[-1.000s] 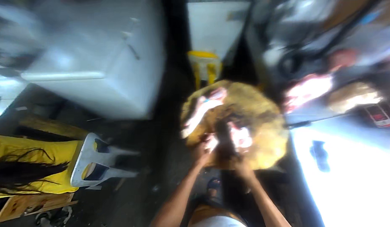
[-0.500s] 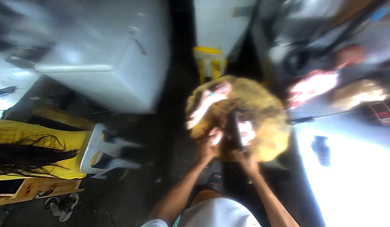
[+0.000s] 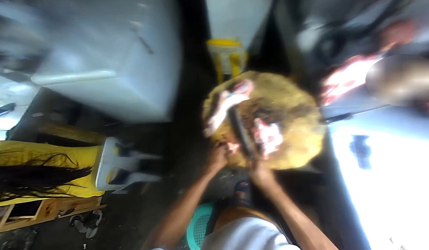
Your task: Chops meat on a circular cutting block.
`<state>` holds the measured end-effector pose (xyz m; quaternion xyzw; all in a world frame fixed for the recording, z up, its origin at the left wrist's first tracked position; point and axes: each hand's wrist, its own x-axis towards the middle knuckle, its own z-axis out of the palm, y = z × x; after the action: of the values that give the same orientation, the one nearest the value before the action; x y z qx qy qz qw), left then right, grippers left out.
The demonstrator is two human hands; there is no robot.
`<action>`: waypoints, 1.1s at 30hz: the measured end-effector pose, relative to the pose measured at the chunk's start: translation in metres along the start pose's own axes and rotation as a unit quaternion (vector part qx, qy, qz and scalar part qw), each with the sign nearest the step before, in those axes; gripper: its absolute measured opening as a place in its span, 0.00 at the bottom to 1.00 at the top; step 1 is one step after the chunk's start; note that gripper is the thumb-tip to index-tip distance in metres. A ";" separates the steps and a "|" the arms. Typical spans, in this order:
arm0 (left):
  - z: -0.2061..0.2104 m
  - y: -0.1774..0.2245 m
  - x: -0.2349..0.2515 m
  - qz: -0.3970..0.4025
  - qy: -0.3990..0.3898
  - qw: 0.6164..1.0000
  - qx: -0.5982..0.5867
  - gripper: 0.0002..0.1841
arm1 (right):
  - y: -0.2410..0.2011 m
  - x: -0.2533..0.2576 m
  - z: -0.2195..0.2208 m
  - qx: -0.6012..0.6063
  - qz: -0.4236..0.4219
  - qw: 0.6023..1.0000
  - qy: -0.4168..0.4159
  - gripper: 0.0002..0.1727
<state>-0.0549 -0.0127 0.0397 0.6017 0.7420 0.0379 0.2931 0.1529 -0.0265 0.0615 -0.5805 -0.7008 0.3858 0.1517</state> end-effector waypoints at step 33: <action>0.028 -0.013 0.049 0.029 0.058 0.983 -0.173 0.28 | 0.050 -0.052 -0.023 0.106 0.062 0.990 0.075 0.19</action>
<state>-0.0579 0.0208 -0.0079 0.5604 0.7219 0.2090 0.3481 0.2172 -0.0647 0.0532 -0.6306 -0.6054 0.4219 0.2403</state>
